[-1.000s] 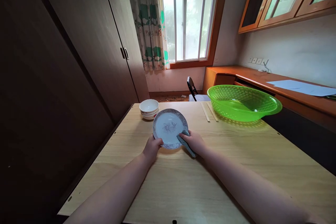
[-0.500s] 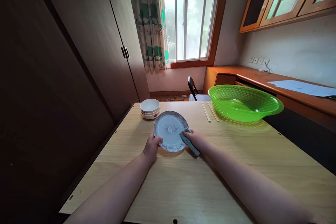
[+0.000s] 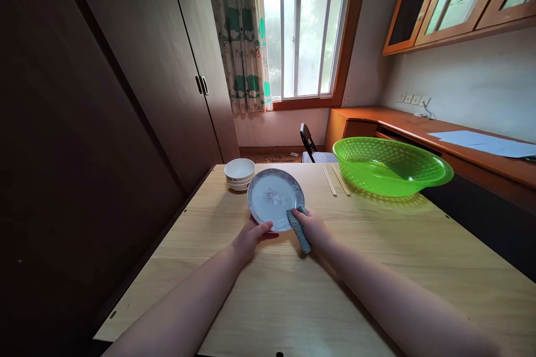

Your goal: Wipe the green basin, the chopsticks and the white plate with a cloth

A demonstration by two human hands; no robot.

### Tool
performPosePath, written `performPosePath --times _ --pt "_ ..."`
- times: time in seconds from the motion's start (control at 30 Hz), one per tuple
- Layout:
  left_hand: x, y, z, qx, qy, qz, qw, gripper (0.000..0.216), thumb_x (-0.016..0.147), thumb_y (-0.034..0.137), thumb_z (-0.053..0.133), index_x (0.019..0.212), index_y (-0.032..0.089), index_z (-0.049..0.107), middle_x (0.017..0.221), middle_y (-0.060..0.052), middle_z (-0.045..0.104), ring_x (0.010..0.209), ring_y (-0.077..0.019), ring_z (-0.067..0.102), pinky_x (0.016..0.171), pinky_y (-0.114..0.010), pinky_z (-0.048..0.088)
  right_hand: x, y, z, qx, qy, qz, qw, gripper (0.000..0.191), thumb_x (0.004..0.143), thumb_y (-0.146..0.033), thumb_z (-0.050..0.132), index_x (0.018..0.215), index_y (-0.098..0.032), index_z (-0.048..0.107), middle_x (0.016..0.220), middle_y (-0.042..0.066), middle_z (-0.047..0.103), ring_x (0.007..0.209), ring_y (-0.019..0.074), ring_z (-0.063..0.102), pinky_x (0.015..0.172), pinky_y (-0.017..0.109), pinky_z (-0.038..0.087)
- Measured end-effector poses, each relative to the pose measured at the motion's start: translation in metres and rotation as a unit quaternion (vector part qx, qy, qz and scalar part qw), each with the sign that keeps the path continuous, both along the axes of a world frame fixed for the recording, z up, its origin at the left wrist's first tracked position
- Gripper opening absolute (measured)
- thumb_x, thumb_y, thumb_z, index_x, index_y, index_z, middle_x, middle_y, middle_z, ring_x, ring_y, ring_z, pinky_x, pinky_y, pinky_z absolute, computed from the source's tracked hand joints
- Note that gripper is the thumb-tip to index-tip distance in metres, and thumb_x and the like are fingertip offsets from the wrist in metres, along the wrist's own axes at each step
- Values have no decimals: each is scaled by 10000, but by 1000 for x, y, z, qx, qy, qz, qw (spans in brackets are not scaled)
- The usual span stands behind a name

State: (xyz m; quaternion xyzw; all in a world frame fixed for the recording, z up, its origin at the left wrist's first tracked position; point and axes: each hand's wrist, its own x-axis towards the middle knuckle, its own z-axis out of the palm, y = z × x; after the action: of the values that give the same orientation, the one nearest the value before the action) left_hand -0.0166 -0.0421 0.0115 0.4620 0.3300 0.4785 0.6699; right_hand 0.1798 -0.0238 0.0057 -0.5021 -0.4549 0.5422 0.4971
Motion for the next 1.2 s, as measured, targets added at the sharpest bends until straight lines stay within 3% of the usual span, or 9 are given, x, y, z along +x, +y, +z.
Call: performPosePath --times 0.1,0.23,0.43,0.7,0.87,1.0,1.2 --pt "1 -2 1 14 -6 -25 1000 543 709 274 734 1230 171 620 1269 -146 645 1149 -334 593 946 -471 494 -4 -5 3 3 -3 31 999 401 692 -510 683 907 -171 693 916 74 747 874 256 676 791 353 520" --pt "1 -1 3 34 -13 -1 999 560 672 209 690 1228 178 631 1261 -124 657 1182 -344 573 983 -496 467 -1 -4 6 8 -30 68 997 409 695 -514 689 908 -166 701 923 77 748 866 251 676 773 341 517" --pt "1 -4 10 105 77 56 990 517 582 148 685 1100 159 693 1153 -99 709 1181 -324 565 1033 -459 429 15 11 4 27 -125 -3 992 334 710 -489 685 853 -187 688 843 64 746 791 228 672 685 298 514" --pt "-2 4 2 130 44 63 988 521 609 183 640 1126 143 684 1208 -112 682 1227 -323 540 1094 -458 366 5 0 12 -23 -45 80 995 305 711 -419 707 899 -180 696 912 69 755 849 231 690 719 295 525" --pt "-3 5 2 137 61 72 986 548 601 171 635 1146 130 677 1212 -116 679 1229 -326 530 1101 -459 354 12 7 8 -6 -101 32 994 320 716 -440 718 870 -161 694 851 72 749 778 218 682 663 290 512" --pt "-2 3 5 138 71 73 985 566 582 185 636 1143 130 678 1209 -108 679 1221 -325 525 1102 -456 347 18 12 6 3 -90 7 996 340 720 -456 721 880 -157 696 860 82 752 776 219 688 657 291 518" --pt "-3 0 12 131 76 96 984 530 573 181 621 1095 131 698 1148 -100 699 1159 -321 556 1068 -439 375 12 5 12 -37 -80 123 989 264 704 -377 736 874 -176 717 879 66 762 815 222 697 698 288 529"
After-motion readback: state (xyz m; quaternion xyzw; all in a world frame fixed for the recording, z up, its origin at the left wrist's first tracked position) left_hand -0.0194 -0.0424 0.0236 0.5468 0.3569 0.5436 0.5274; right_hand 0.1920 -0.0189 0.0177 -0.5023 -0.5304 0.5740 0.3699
